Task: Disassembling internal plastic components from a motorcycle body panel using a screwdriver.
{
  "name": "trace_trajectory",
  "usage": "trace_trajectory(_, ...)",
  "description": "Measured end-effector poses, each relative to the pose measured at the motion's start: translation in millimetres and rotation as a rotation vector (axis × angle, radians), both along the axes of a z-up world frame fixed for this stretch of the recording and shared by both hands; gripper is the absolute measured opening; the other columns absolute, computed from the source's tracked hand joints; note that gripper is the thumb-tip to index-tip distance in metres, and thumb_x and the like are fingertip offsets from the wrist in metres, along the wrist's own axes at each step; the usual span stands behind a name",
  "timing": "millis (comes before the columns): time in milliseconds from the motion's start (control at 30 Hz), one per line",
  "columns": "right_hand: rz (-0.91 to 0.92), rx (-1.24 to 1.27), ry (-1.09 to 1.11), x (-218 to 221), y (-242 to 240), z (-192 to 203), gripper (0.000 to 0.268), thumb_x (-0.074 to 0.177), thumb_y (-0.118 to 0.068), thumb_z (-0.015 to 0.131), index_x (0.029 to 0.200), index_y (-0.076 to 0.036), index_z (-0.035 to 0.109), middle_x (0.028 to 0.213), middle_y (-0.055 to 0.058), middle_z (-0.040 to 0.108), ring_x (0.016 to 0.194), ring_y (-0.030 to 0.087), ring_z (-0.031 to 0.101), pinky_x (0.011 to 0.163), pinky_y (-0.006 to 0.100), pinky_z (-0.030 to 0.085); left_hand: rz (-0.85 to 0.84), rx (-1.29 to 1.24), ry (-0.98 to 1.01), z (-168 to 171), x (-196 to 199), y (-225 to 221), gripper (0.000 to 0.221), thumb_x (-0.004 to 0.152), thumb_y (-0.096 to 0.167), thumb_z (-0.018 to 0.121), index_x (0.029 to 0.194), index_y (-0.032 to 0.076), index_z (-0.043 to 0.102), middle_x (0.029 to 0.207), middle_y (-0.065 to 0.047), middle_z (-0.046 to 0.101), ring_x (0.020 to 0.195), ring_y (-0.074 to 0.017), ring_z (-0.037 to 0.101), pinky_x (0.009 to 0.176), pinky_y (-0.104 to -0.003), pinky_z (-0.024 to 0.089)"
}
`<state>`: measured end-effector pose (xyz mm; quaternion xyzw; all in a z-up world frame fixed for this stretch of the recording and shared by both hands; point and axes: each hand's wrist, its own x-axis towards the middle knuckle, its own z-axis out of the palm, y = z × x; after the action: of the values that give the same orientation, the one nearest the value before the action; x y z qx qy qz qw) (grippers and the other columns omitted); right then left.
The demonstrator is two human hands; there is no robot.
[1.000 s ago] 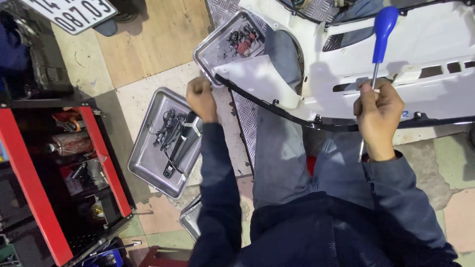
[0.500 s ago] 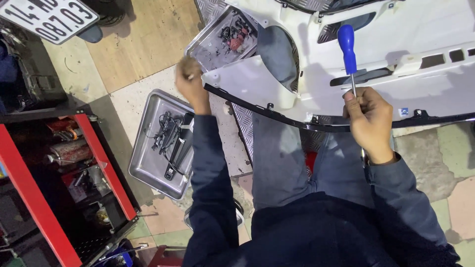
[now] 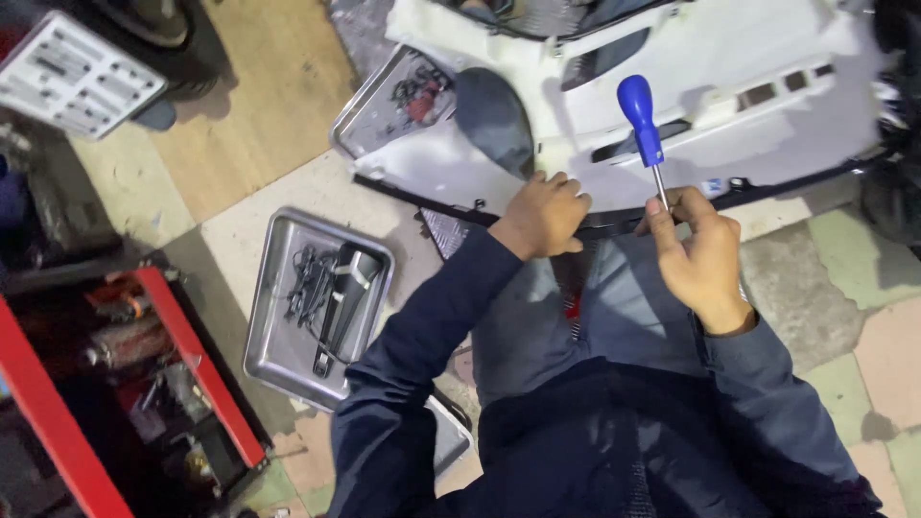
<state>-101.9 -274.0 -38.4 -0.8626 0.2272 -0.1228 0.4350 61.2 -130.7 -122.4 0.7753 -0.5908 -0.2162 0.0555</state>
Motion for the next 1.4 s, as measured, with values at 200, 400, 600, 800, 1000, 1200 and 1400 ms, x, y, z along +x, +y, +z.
trace_trajectory(200,-0.228,-0.053,-0.042,-52.1,-42.9,-6.8,0.010,0.110,0.003,0.070,0.104,0.009,0.065,0.084,0.015,0.071,0.069,0.023,0.066,0.067,0.030,0.048,-0.231,0.079,0.148,-17.3,31.1,-14.6,0.066,0.061,0.055,0.092,0.096,0.003,0.072,0.100,-0.013,0.071,0.096,-0.0373,0.065,0.089,-0.045,0.051)
trace_trajectory(400,-0.525,-0.020,-0.090,-79.8,-123.4,-45.9,0.028,0.133,-0.008,0.064,0.109,0.006,0.062,0.079,0.009,0.058,0.065,0.016,0.055,0.059,0.028,0.044,-0.318,0.211,0.346,12.9,41.7,-18.0,0.064,0.063,0.051,0.093,0.090,0.000,0.065,0.095,-0.014,0.072,0.085,-0.0338,0.068,0.083,-0.041,0.053)
trace_trajectory(600,-0.789,0.616,0.025,-48.1,-184.1,-52.4,0.053,0.109,-0.065,0.054,0.086,-0.017,0.051,0.057,-0.005,0.043,0.038,0.008,0.039,0.034,0.027,0.028,-0.261,0.268,0.378,33.0,42.0,0.9,0.064,0.064,0.046,0.093,0.097,0.002,0.061,0.099,-0.011,0.065,0.090,-0.0357,0.063,0.084,-0.044,0.048)
trace_trajectory(800,-0.442,1.078,-0.042,-55.3,-201.3,-54.1,0.021,0.101,-0.034,0.055,0.107,-0.015,0.058,0.060,-0.008,0.045,0.033,0.004,0.024,0.030,0.022,0.018,-0.302,0.275,0.241,26.8,37.7,8.5,0.061,0.056,0.039,0.096,0.099,0.009,0.065,0.097,-0.008,0.063,0.089,-0.0334,0.062,0.080,-0.045,0.048)
trace_trajectory(1000,-0.565,0.907,-0.107,-98.5,-155.9,-27.9,0.014,0.095,-0.019,0.059,0.106,-0.011,0.060,0.079,-0.004,0.056,0.039,0.003,0.039,0.029,0.019,0.024,-0.414,-0.032,-0.396,19.3,14.8,19.7,0.014,0.073,0.027,0.073,0.085,0.019,0.072,0.093,-0.002,0.066,0.096,-0.0240,0.059,0.086,-0.039,0.042)
trace_trajectory(1200,-0.535,0.804,-0.246,-97.6,-83.6,-26.2,0.033,0.085,-0.003,0.063,0.117,-0.007,0.054,0.080,0.003,0.065,0.048,0.007,0.051,0.037,0.020,0.038,-0.110,-0.240,-0.308,48.1,-21.9,9.0,0.030,0.087,0.018,0.059,0.116,0.017,0.066,0.102,-0.006,0.059,0.086,-0.0273,0.059,0.076,-0.042,0.048)
trace_trajectory(1400,-0.645,0.837,-0.353,-83.0,-54.0,-20.0,0.034,0.086,-0.005,0.076,0.105,-0.012,0.048,0.073,0.000,0.050,0.046,0.009,0.047,0.037,0.021,0.035,-0.264,-0.354,-0.072,117.4,-78.2,-33.9,0.071,0.078,0.057,0.075,0.125,0.006,0.056,0.097,-0.010,0.058,0.091,-0.0309,0.064,0.076,-0.043,0.050)
